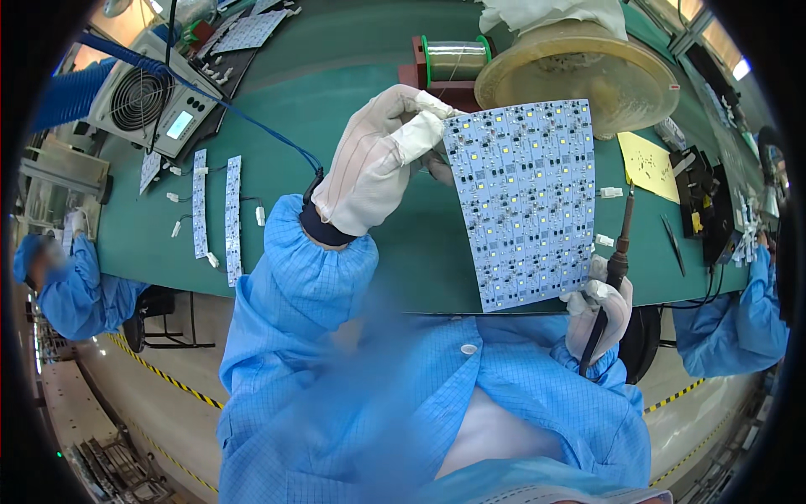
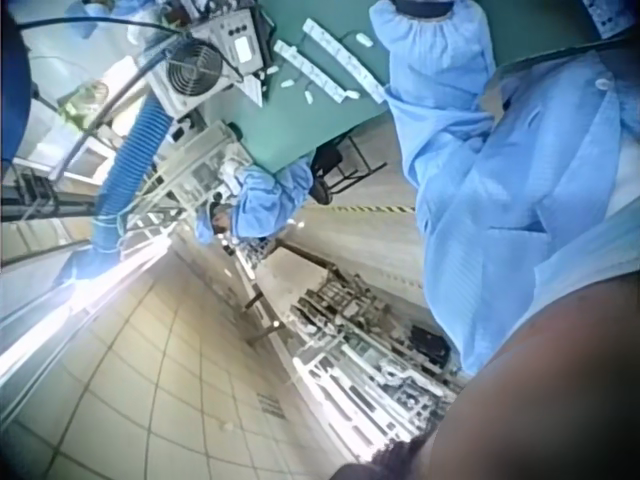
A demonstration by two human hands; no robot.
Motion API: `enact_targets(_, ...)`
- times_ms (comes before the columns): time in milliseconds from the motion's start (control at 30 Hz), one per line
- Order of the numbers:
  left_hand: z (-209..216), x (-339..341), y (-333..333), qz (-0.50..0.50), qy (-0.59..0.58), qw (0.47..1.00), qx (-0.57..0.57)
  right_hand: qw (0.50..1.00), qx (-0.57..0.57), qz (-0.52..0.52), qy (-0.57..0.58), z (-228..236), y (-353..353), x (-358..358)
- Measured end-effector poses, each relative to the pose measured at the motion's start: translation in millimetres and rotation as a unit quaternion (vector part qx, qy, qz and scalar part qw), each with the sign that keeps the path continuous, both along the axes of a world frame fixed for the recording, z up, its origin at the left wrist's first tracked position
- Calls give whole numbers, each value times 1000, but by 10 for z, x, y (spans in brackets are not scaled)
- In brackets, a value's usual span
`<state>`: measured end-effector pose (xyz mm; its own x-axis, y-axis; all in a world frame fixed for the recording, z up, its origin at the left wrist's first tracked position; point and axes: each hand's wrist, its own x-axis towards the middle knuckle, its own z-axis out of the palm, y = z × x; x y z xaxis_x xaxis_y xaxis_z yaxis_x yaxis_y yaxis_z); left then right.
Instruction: Soldering electronic components onto a printed circuit board at a manufacturing station.
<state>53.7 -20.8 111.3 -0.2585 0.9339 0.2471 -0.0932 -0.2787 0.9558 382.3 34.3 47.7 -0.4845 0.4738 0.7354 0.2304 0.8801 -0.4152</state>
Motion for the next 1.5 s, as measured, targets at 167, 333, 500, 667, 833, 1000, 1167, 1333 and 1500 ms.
enact_targets(167, -44, -28, -23, -11, -20, 1000, -1, 999, -36, 8, 8, -22, -37, -12)
enact_targets(333, -34, -1, 4, -17, -41, 999, -13, 993, -108, 36, 34, -97, -103, 34)
enact_targets(500, -123, -51, 68, 14, -61, 997, -39, 924, -247, 172, 236, 7, -102, -179)
enact_targets(667, -297, -36, 178, 45, -76, 996, -30, 868, -312, 248, 295, 13, -42, -175)
enact_targets(833, -273, -28, 191, 38, -82, 995, -37, 844, -356, 259, 306, 48, -154, -115)
enact_targets(1000, -264, 35, 161, 26, -111, 993, 17, 805, -430, 219, 344, 95, -146, -72)
enact_targets(1167, -273, -4, 141, -3, -142, 989, 30, 867, -335, 175, 324, 112, -160, -139)
enact_targets(1333, -309, -15, 180, 14, -105, 994, 22, 862, -331, 166, 346, 147, -158, -166)
enact_targets(1500, -281, -24, 149, 7, -78, 996, 36, 868, -326, 162, 338, 119, -134, -152)
